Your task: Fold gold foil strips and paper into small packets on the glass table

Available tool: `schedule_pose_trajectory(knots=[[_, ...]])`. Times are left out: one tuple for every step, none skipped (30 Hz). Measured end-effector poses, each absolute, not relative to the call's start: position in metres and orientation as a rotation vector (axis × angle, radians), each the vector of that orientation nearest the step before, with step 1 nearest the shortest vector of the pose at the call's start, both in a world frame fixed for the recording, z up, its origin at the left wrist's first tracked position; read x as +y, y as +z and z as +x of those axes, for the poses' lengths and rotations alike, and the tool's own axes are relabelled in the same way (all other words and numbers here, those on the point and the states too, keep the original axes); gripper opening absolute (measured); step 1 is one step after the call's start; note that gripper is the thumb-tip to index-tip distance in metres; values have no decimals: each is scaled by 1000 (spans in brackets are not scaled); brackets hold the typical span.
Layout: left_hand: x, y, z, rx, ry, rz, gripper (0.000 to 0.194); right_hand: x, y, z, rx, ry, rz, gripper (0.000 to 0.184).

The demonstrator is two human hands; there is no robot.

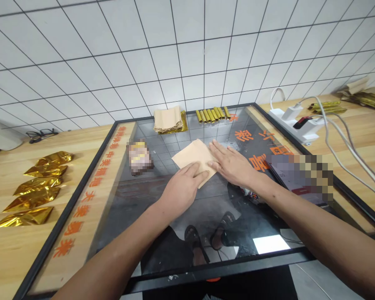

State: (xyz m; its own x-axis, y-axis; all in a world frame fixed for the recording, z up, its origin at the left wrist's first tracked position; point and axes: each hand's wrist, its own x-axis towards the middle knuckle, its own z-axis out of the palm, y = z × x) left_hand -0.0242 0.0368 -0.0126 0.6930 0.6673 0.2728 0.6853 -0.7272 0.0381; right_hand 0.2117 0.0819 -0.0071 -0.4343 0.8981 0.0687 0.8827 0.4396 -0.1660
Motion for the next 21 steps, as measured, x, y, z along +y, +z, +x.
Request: schedule_pose_trajectory(knots=[[37,-12,-26,-1100,-388,-2837,47,85,-6,216,-2518,149,-1620,74],[36,-12,-27,-1077,-367,-2839,49,88,-6,220,-2496,136,-1654,75],[36,-12,-28,-1062,-353,-2835,51,91,-6,224,-2473,119,-1685,75],[36,-12,-28,-1051,-344,-2831,52,93,-5,227,-2449,100,-1714,75],[36,-12,-28,-1042,-340,-2828,53,95,-5,230,-2426,83,-1737,75],[36,-12,-28,-1036,-340,-2825,54,96,-5,231,-2404,68,-1750,75],[36,-13,-28,-1034,-345,-2823,53,96,-4,231,-2387,57,-1753,73],[36,-13,-28,-1034,-355,-2822,53,95,-3,231,-2374,51,-1749,72],[36,-14,-27,-1039,-369,-2822,52,93,-2,229,-2365,49,-1739,71],[36,-14,-27,-1044,-386,-2823,51,90,0,226,-2361,47,-1725,71],[36,-14,-27,-1052,-403,-2827,50,86,2,223,-2365,45,-1711,72],[36,-14,-27,-1058,-417,-2835,50,82,3,219,-2377,43,-1697,75],[36,-14,-26,-1061,-427,-2845,50,78,5,216,-2399,40,-1682,80],[36,-14,-26,-1064,-431,-2855,49,73,6,213,-2425,37,-1670,84],[36,-14,-26,-1070,-433,-2863,48,69,7,210,-2458,43,-1661,88],[36,-13,-26,-1076,-430,-2867,48,66,7,208,-2483,57,-1662,88],[36,-13,-25,-1083,-427,-2870,48,64,7,207,-2500,76,-1675,87],[35,-13,-25,-1088,-423,-2871,49,62,6,208,-2507,97,-1701,86],[35,-13,-25,-1093,-420,-2870,50,62,6,208,-2505,116,-1736,85],[35,-13,-26,-1093,-416,-2869,51,62,5,210,-2500,130,-1769,85],[35,-14,-26,-1091,-414,-2867,52,63,4,211,-2493,139,-1795,86]])
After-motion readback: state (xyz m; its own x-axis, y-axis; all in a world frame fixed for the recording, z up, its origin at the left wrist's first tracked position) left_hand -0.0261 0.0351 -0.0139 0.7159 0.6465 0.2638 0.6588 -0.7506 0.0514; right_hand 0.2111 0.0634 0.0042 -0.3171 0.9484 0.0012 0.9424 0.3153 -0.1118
